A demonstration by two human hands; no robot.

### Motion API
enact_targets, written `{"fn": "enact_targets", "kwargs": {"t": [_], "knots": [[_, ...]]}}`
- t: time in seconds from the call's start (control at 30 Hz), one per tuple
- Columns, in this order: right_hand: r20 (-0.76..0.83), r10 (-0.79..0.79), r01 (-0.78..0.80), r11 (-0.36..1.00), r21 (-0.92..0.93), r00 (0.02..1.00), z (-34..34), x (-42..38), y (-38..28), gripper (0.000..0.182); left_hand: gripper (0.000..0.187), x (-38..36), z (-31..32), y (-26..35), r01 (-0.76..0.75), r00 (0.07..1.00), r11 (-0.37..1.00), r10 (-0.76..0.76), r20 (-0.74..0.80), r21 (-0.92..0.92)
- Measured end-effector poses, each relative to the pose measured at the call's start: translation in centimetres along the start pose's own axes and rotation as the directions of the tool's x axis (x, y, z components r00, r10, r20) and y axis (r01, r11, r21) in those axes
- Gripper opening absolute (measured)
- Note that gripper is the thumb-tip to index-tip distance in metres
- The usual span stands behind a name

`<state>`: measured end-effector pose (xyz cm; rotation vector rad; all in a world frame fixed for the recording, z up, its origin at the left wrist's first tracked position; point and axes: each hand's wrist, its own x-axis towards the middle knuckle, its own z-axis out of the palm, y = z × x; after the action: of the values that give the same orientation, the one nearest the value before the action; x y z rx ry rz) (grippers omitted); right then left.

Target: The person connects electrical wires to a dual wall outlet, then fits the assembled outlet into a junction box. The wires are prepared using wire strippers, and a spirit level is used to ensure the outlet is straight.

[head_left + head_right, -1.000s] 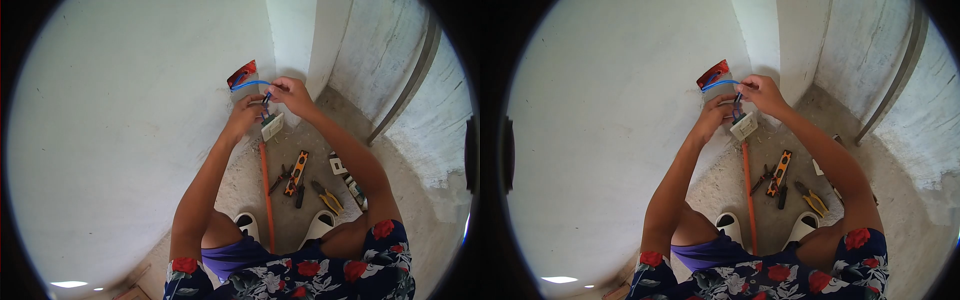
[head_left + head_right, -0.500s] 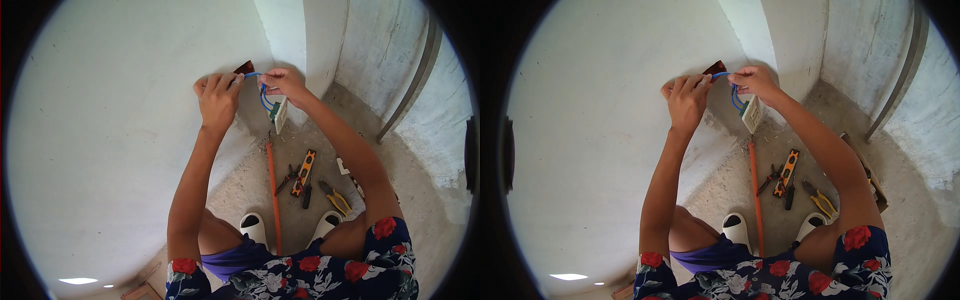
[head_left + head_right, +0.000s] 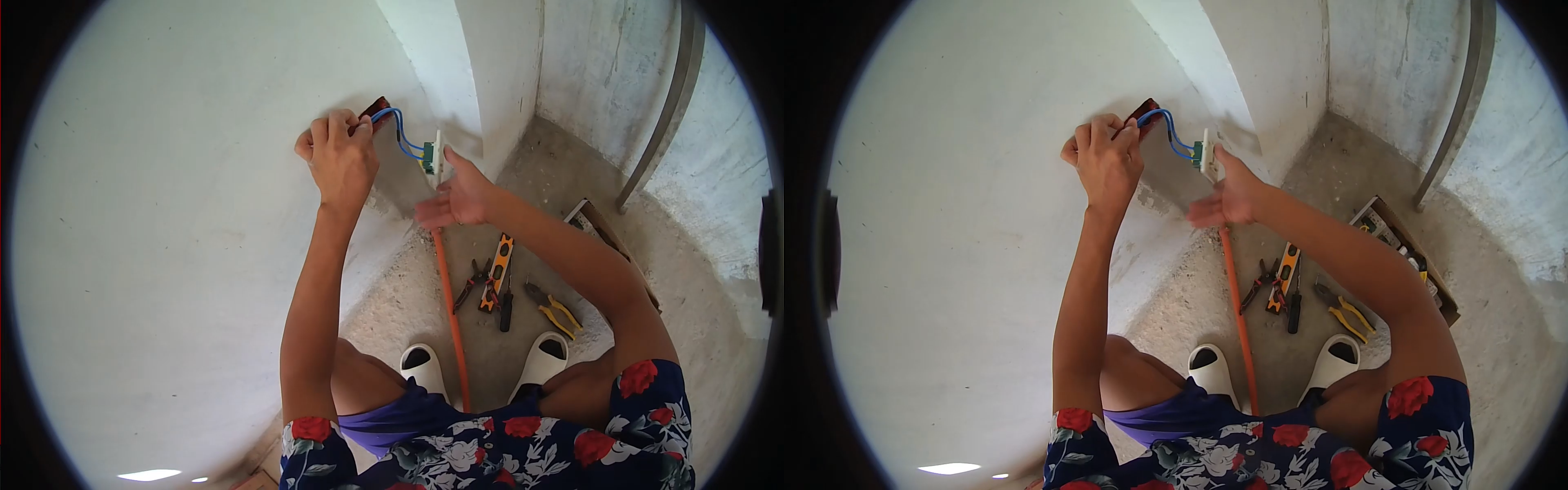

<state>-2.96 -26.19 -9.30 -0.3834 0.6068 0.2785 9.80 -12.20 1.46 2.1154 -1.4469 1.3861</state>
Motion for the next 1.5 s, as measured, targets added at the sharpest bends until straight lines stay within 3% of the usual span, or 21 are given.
{"fn": "enact_targets", "kwargs": {"t": [0.13, 0.2, 0.23, 0.3, 0.43, 0.5, 0.53, 0.6, 0.73, 0.9, 1.23, 1.33, 1.4, 1.43, 1.5], "knots": [[0.056, -0.105, 0.108, 0.992, -0.064, 0.993, -0.2, 0.9, -2.0, 0.096, 0.006, -0.2, -0.8, -0.4, -0.042, 0.998, 0.999, 0.043, 0.038, -0.028], [0.036, -0.132, 0.136, 0.980, -0.143, 0.991, 0.0, 1.3, -2.7, 0.072, 0.006, -0.3, -1.1, -0.3, -0.039, 0.998, 0.998, 0.041, 0.047, -0.053], [0.041, -0.133, 0.137, 0.981, -0.137, 0.990, 0.1, 1.0, -2.5, 0.072, 0.006, -0.2, -1.3, -0.3, -0.046, 0.998, 0.998, 0.049, 0.049, -0.052], [0.079, -0.263, 0.275, 0.929, -0.247, 0.961, 0.1, 0.3, -2.2, 0.053, 0.007, 0.0, -1.4, -0.2, -0.038, 0.998, 0.997, 0.041, 0.055, -0.061], [0.186, -0.296, 0.341, 0.889, -0.305, 0.937, -0.9, 0.0, -2.2, 0.054, 0.010, 0.1, -1.6, -0.3, -0.048, 0.996, 0.998, 0.051, 0.073, -0.049], [0.252, -0.313, 0.382, 0.873, -0.303, 0.916, -1.4, 0.1, -2.5, 0.046, 0.016, 0.2, -2.2, -0.4, -0.005, 0.963, 0.995, 0.032, 0.267, -0.099], [0.252, -0.314, 0.382, 0.873, -0.302, 0.916, -1.6, 0.1, -2.6, 0.046, 0.016, 0.3, -2.6, -0.4, -0.006, 0.963, 0.995, 0.033, 0.268, -0.099], [0.276, -0.350, 0.429, 0.844, -0.321, 0.895, -1.9, -0.1, -2.7, 0.050, 0.017, 0.3, -3.3, -0.6, 0.177, 0.910, 0.960, -0.076, 0.407, -0.218], [0.293, -0.371, 0.455, 0.833, -0.313, 0.881, -1.5, -1.0, -2.5, 0.050, 0.016, -0.2, -3.6, -1.6, 0.193, 0.905, 0.956, -0.087, 0.416, -0.220], [0.308, -0.398, 0.492, 0.799, -0.346, 0.864, -2.0, -0.9, -2.4, 0.066, 0.015, -1.0, -3.6, -2.2, 0.281, 0.910, 0.896, -0.136, 0.391, -0.343], [0.312, -0.427, 0.522, 0.767, -0.372, 0.849, -2.3, -1.0, -2.8, 0.064, 0.008, -1.4, -4.2, -2.2, 0.315, 0.901, 0.893, -0.175, 0.398, -0.320], [0.306, -0.418, 0.511, 0.778, -0.366, 0.856, -2.3, -1.4, -2.9, 0.064, 0.010, -1.7, -4.8, -2.0, 0.432, 0.843, 0.867, -0.291, 0.453, -0.248], [0.309, -0.425, 0.521, 0.759, -0.390, 0.851, -2.2, -1.5, -2.9, 0.065, 0.022, -2.0, -4.9, -2.0, 0.613, 0.659, 0.768, -0.367, 0.656, -0.186], [0.311, -0.425, 0.522, 0.759, -0.390, 0.850, -2.2, -1.6, -2.9, 0.065, 0.022, -2.0, -4.9, -2.0, 0.613, 0.660, 0.768, -0.368, 0.655, -0.186], [0.303, -0.427, 0.520, 0.759, -0.392, 0.852, -2.0, -1.6, -2.9, 0.064, 0.030, -2.2, -4.9, -2.0, 0.876, 0.355, 0.436, -0.298, 0.886, -0.204]]}}
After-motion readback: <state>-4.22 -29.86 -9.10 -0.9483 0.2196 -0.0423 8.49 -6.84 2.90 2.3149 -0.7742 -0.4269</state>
